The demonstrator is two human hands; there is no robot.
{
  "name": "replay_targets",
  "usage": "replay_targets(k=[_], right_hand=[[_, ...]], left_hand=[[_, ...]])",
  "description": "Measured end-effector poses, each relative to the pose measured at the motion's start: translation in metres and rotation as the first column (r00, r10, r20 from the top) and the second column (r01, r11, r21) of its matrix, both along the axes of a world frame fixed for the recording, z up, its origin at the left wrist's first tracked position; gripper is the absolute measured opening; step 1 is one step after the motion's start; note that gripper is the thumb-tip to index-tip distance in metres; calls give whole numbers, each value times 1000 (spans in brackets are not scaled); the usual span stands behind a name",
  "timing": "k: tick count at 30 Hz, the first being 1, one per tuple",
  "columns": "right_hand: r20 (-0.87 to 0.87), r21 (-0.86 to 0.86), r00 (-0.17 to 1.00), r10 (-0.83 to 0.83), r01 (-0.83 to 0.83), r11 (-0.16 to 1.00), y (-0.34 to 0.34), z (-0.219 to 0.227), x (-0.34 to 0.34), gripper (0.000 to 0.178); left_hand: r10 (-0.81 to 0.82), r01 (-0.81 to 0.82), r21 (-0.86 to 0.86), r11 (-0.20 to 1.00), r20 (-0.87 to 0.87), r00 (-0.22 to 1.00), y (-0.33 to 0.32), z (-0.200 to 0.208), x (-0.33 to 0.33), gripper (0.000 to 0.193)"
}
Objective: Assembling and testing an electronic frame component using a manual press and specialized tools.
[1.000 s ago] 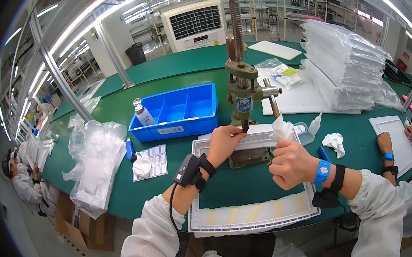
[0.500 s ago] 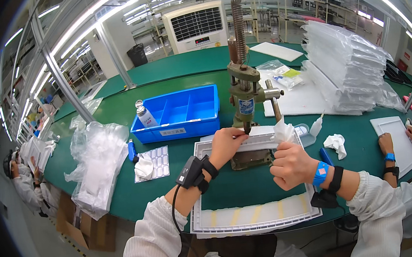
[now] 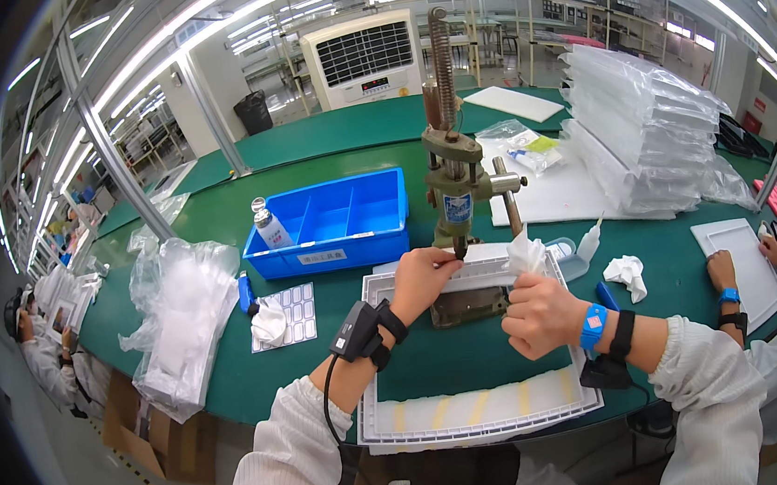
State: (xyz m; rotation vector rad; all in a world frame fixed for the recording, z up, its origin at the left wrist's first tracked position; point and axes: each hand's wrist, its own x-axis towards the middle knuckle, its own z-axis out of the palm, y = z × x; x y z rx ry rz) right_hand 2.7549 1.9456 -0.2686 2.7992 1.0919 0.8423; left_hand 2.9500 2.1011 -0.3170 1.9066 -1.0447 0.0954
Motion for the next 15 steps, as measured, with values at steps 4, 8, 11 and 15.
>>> replay_targets(k=[4, 8, 11, 15], right_hand=[[23, 36, 1000, 0, -1, 999, 0, -1, 0, 20], [16, 38, 1000, -5, 5, 999, 3, 3, -1, 19], [-42, 78, 999, 1, 2, 997, 4, 22, -10, 19], [-139, 161, 989, 47, -24, 987, 7, 57, -13, 18]], left_hand=[[10, -10, 15, 1000, 19, 1000, 1, 0, -1, 21], [-6, 6, 15, 1000, 10, 1000, 0, 1, -2, 25], [-13, 13, 15, 1000, 1, 1000, -1, 2, -2, 25], [-11, 12, -16, 1000, 22, 1000, 2, 1, 1, 23]])
